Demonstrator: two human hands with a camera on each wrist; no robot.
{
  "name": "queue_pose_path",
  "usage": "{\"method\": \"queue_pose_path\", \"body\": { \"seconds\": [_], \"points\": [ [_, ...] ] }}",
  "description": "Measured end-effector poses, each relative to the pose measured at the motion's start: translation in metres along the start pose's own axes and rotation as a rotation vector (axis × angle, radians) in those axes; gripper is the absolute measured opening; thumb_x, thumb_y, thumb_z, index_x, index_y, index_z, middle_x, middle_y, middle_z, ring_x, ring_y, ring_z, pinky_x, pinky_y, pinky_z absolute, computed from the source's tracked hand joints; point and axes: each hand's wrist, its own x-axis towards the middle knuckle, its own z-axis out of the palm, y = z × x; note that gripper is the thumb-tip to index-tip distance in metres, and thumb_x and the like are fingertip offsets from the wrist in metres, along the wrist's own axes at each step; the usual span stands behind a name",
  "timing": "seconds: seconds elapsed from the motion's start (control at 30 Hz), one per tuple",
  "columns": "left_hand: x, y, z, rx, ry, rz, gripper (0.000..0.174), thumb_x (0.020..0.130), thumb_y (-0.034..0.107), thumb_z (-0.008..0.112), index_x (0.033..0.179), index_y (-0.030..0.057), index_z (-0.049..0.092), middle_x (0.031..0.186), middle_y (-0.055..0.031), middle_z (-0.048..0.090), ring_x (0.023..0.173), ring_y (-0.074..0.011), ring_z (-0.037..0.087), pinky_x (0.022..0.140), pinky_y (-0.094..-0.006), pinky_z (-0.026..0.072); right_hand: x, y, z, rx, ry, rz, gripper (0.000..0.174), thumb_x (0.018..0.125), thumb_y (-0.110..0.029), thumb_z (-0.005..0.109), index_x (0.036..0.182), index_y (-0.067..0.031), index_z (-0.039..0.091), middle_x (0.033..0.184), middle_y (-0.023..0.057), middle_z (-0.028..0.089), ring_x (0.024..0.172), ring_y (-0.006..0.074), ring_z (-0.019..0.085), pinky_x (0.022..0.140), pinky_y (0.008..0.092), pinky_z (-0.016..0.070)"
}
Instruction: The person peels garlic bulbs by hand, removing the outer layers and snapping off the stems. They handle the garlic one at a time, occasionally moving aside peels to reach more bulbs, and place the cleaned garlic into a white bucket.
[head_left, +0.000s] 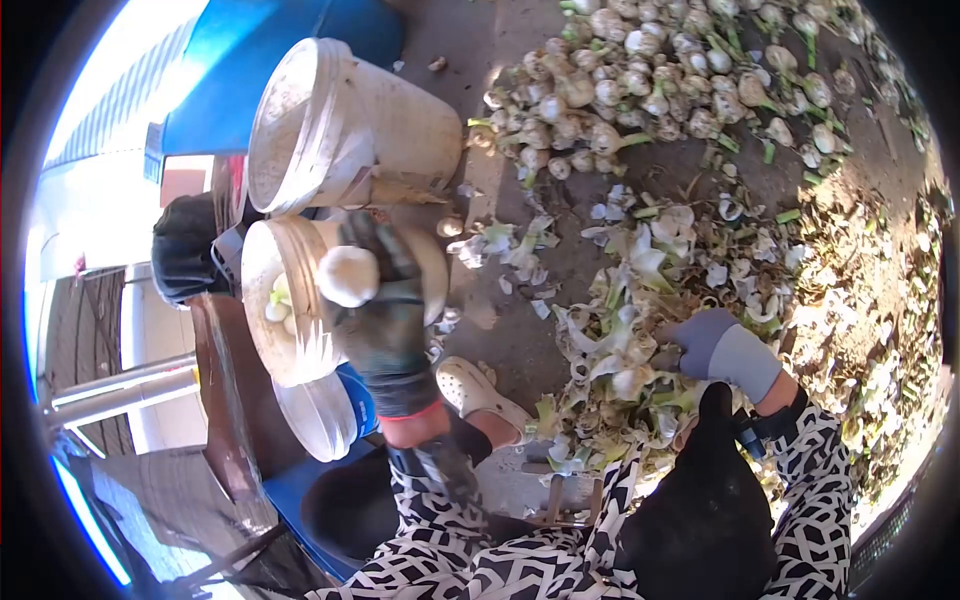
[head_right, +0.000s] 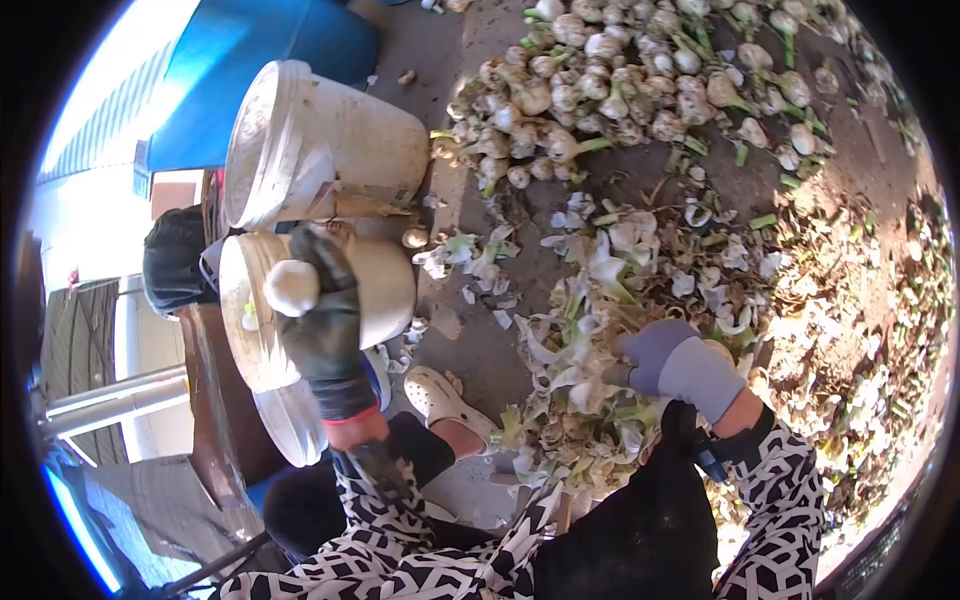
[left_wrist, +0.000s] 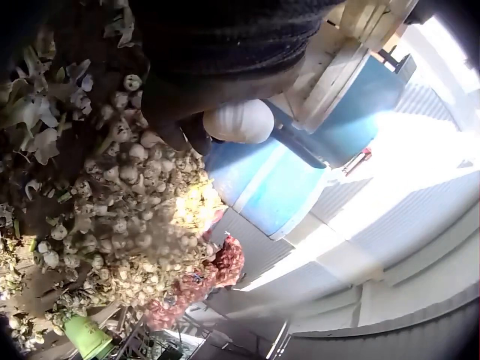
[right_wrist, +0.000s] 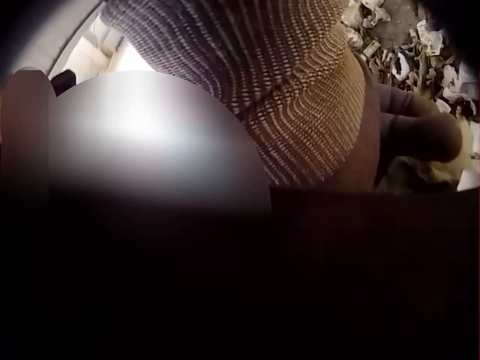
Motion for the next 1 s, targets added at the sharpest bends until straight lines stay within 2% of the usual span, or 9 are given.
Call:
{"method": "queue_pose_path", "body": {
  "seconds": [0.13,0.27,0.33,0.43,0.6,0.67,0.73,0.8,1.0],
  "points": [
    [0.001,0.059,0.011,-0.041,-0.049,0.124,0.088,0.082,0.043,0.064,0.144,-0.0054,0.023,0.149,-0.0236,0.028,0.136,-0.0344,0.032,0.112,-0.0476,0.0292,0.029,-0.009,-0.005,0.003,0.2,0.049,0.035,0.086,-0.047,0.057,0.091,-0.0131,0.064,0.073,0.0146,0.064,0.075,0.0374,0.063,0.068,0.0465,0.0489],
    [0.032,0.012,-0.082,1.258,0.393,-0.076,0.064,0.086,0.045,0.062,0.134,0.0055,0.047,0.13,-0.017,0.052,0.115,-0.0288,0.054,0.095,-0.04,0.0442,0.04,-0.027,-0.009,-0.059,0.2,-0.015,0.029,0.086,-0.04,0.059,0.09,-0.012,0.063,0.072,0.0137,0.063,0.073,0.0355,0.063,0.065,0.0453,0.0484],
    [0.091,0.013,-0.201,2.142,0.245,0.074,0.062,0.08,0.039,0.069,0.129,0.0047,0.052,0.113,-0.0175,0.063,0.104,-0.0308,0.061,0.088,-0.0383,0.0475,0.04,-0.027,0.0,-0.044,0.212,-0.026,0.026,0.085,-0.038,0.06,0.089,-0.012,0.063,0.073,0.0131,0.063,0.072,0.035,0.063,0.064,0.0446,0.0483],
    [0.139,0.0,-0.228,2.381,0.22,0.199,0.061,0.075,0.037,0.072,0.123,0.0025,0.055,0.1,-0.0187,0.067,0.095,-0.0336,0.064,0.083,-0.0383,0.0489,0.032,-0.024,0.003,-0.151,0.186,-0.011,0.026,0.085,-0.038,0.06,0.092,-0.0134,0.064,0.071,0.0132,0.063,0.072,0.0351,0.063,0.065,0.0441,0.0497],
    [0.16,-0.008,-0.242,2.276,0.33,-0.275,0.055,0.073,0.027,0.075,0.119,0.0012,0.058,0.108,-0.0183,0.064,0.094,-0.0327,0.064,0.082,-0.0376,0.0507,0.024,-0.022,-0.011,-0.106,0.062,0.058,0.032,0.088,-0.039,0.057,0.108,-0.0155,0.061,0.085,0.0123,0.067,0.082,0.0328,0.065,0.073,0.0424,0.0506],
    [0.12,-0.038,-0.225,1.948,-0.059,0.186,0.06,0.074,0.012,0.075,0.128,0.0015,0.052,0.108,-0.0146,0.063,0.094,-0.0255,0.064,0.082,-0.0328,0.0517,0.033,-0.022,-0.019,0.195,0.299,0.018,0.032,0.086,-0.038,0.064,0.104,-0.012,0.065,0.086,0.0133,0.067,0.08,0.0299,0.066,0.073,0.0377,0.0515],
    [0.06,-0.079,-0.151,1.774,-0.202,0.064,0.075,0.071,-0.001,0.075,0.138,0.0033,0.041,0.105,-0.0114,0.062,0.092,-0.0198,0.062,0.082,-0.0302,0.0518,0.045,-0.03,-0.025,0.527,0.519,0.006,0.037,0.085,-0.038,0.067,0.106,-0.0073,0.064,0.094,0.0132,0.067,0.085,0.026,0.066,0.075,0.0343,0.0507],
    [0.018,-0.113,-0.11,1.803,-0.535,0.279,0.086,0.069,0.0,0.076,0.143,0.005,0.033,0.108,-0.0123,0.062,0.094,-0.0208,0.063,0.082,-0.0318,0.0521,0.066,-0.025,-0.025,0.535,0.686,-0.081,0.044,0.085,-0.044,0.068,0.103,-0.0033,0.065,0.098,0.0143,0.068,0.088,0.0268,0.066,0.075,0.0362,0.0505],
    [-0.036,-0.151,-0.061,1.894,-0.773,0.495,0.084,0.065,0.008,0.082,0.138,0.0036,0.041,0.113,-0.0151,0.061,0.099,-0.0292,0.063,0.088,-0.0378,0.0494,0.043,-0.038,-0.046,0.685,0.703,0.159,0.04,0.085,-0.038,0.07,0.097,-0.001,0.064,0.073,0.0115,0.064,0.066,0.0147,0.059,0.061,0.0325,0.0468]
  ]
}}
